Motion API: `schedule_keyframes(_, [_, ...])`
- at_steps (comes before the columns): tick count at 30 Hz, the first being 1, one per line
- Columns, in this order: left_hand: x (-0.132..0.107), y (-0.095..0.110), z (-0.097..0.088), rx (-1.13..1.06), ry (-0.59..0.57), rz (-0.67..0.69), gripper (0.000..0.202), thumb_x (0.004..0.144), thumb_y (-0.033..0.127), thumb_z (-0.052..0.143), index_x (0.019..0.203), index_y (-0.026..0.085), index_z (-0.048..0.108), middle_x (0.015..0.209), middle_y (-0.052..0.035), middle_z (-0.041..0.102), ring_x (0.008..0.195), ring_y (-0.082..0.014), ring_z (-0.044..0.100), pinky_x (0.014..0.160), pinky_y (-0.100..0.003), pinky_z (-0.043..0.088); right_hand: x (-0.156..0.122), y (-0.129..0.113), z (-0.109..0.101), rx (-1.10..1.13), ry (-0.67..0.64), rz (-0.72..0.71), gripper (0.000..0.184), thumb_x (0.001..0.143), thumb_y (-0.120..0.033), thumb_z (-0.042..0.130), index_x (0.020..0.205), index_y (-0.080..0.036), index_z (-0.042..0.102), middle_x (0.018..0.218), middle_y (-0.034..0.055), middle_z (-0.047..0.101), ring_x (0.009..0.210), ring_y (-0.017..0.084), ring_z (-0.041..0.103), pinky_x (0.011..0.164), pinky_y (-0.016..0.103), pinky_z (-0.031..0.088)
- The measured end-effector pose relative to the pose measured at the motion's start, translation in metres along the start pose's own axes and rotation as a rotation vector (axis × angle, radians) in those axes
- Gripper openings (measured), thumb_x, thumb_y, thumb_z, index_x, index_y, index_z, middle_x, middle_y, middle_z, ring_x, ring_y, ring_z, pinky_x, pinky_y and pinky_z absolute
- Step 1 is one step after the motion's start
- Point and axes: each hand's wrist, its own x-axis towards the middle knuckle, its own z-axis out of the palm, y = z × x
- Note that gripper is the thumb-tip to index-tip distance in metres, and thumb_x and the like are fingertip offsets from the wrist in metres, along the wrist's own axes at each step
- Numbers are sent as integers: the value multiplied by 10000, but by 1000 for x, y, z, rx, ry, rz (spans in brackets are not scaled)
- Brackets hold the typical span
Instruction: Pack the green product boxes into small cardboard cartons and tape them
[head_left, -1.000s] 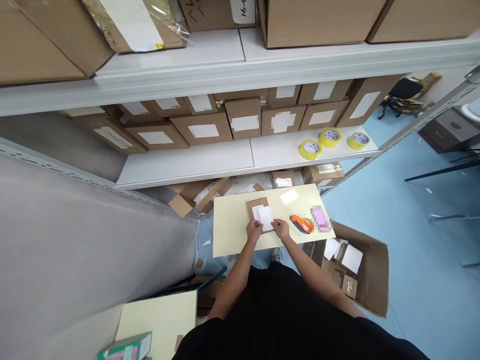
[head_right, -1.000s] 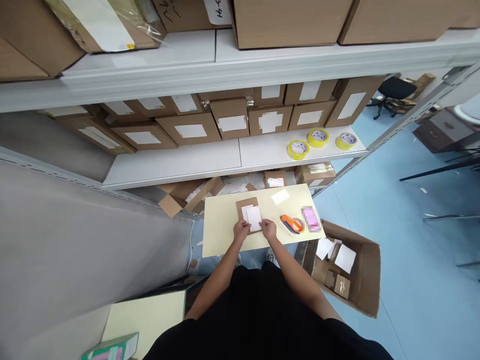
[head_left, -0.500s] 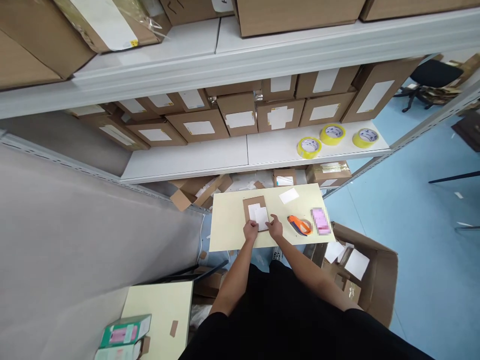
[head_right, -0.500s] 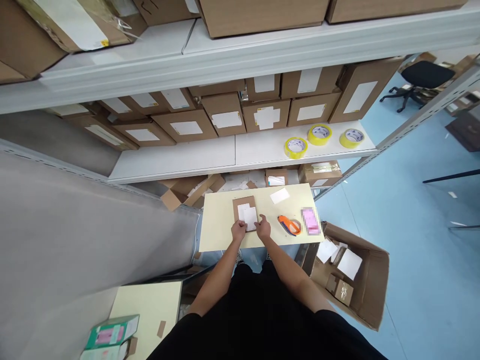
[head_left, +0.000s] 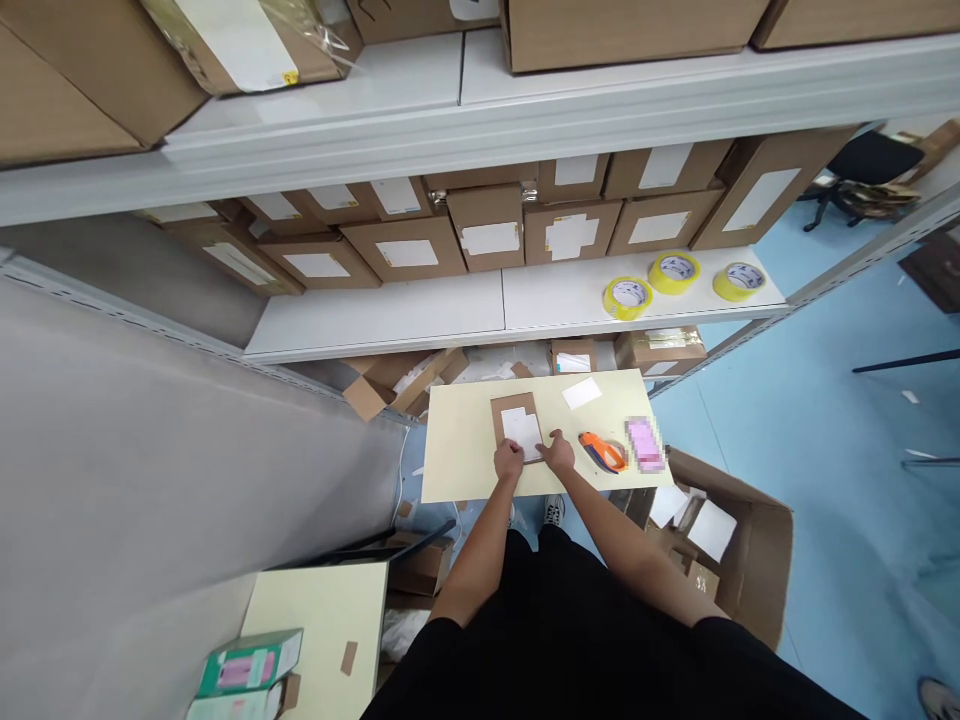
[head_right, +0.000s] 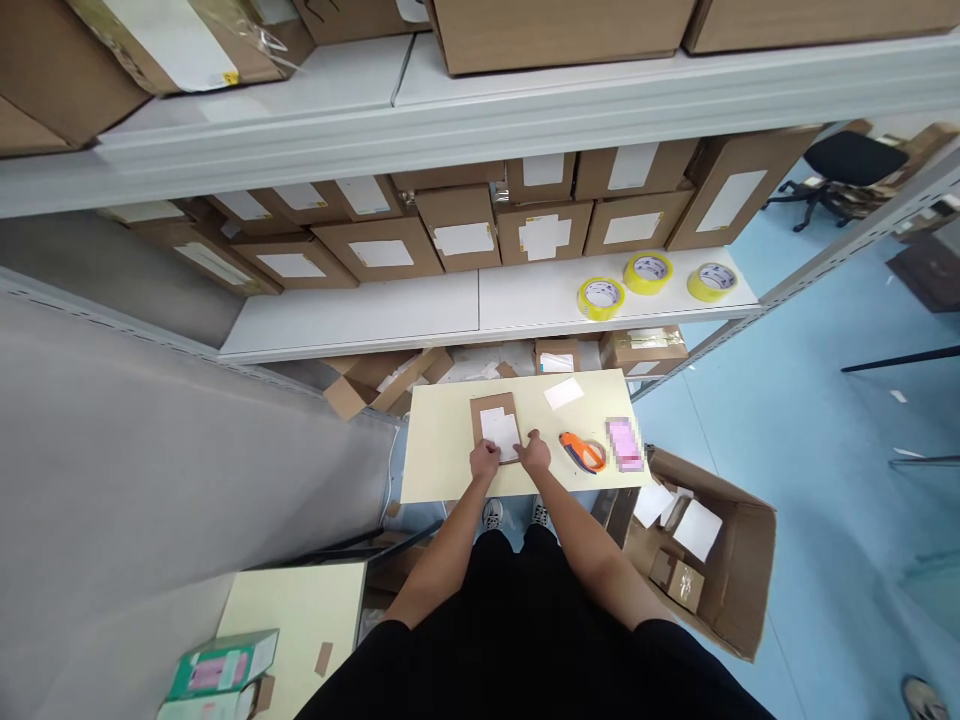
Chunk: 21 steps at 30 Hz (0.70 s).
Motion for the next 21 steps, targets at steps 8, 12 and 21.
schedule_keyframes(8, [6, -6, -13, 399, -105, 409, 532, 895, 195, 604, 1425, 242, 623, 1534, -151, 574, 1481, -353, 432, 1128, -480, 431, -19, 10, 11, 165, 85, -74, 265, 813, -401, 743, 1009, -225, 707, 1107, 124, 770, 1065, 287, 717, 904, 342, 510])
schedule_keyframes(12, [8, -23, -14, 395, -257, 595, 659, 946, 268, 534, 1601, 289, 475, 1741, -47, 318, 1641, -357, 119, 1289, -575, 225, -29, 2, 24, 390, 9, -135, 207, 826, -384, 639, 905, -228, 750, 915, 49, 799, 914, 257, 723, 886, 341, 539])
schedule_keyframes(21, [30, -67, -62, 59, -87, 382, 777, 998, 594, 476, 1639, 173, 355, 1715, -170, 344, 1625, -297, 237, 1308, -429, 224, -56, -41, 64, 548, 38, -246, 305, 830, -426, 630, 1015, -251, 797, 1099, 62, 800, 1078, 255, 714, 1014, 389, 541])
